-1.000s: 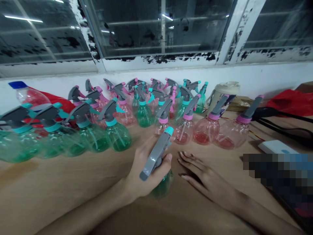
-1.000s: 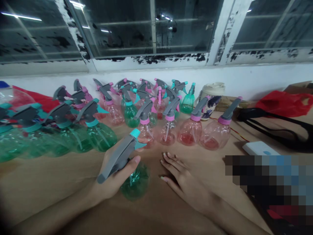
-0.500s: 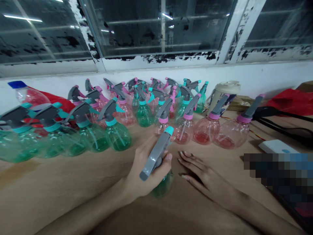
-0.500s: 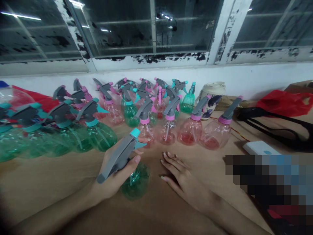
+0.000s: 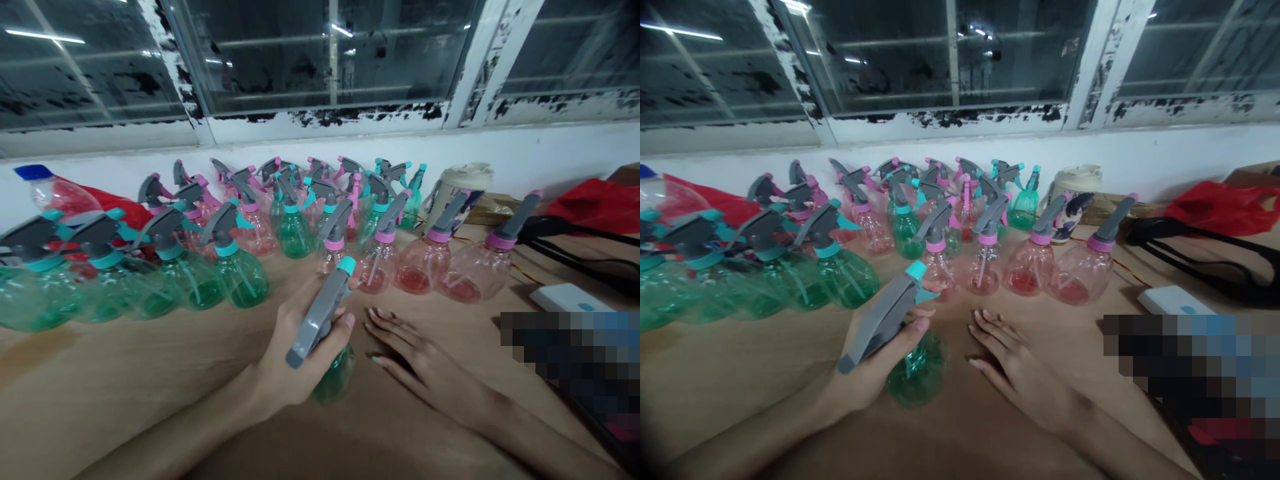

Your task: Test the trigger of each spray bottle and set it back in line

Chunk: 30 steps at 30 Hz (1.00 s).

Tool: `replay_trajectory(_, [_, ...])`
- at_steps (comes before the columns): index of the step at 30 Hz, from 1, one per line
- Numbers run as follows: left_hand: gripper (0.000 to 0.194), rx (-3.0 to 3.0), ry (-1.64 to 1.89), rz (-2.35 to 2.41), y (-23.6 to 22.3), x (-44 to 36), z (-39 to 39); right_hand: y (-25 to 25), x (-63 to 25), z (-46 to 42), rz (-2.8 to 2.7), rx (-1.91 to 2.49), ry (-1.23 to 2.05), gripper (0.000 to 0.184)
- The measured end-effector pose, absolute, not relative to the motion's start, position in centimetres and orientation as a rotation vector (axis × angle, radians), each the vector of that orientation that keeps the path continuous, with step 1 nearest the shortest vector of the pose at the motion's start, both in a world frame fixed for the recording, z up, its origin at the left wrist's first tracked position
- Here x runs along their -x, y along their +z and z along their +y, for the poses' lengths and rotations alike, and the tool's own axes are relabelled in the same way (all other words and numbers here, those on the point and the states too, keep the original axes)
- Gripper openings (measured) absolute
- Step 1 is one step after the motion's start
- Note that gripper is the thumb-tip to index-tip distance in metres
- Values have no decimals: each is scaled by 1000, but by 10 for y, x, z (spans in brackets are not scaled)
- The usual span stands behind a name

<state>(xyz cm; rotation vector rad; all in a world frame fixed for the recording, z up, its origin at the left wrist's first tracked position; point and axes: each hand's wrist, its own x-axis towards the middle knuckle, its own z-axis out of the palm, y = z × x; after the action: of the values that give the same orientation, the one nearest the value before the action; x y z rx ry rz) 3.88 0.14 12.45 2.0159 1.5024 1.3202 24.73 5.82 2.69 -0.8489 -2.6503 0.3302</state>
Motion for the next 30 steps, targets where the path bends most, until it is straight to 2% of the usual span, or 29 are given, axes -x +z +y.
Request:
replay_trajectory(8, [9,-2067,1268,1441,129,-35,2,27,-246,59,-2626,844,356,50])
replay_trajectory(15, [23,-2160,1339,1437,129,-37,5,28,-246,58,-2607,827,353,51])
replay_trajectory(30, [5,-2139,1303,1497,124,-36,5,28,-247,58,-2601,817,375,53])
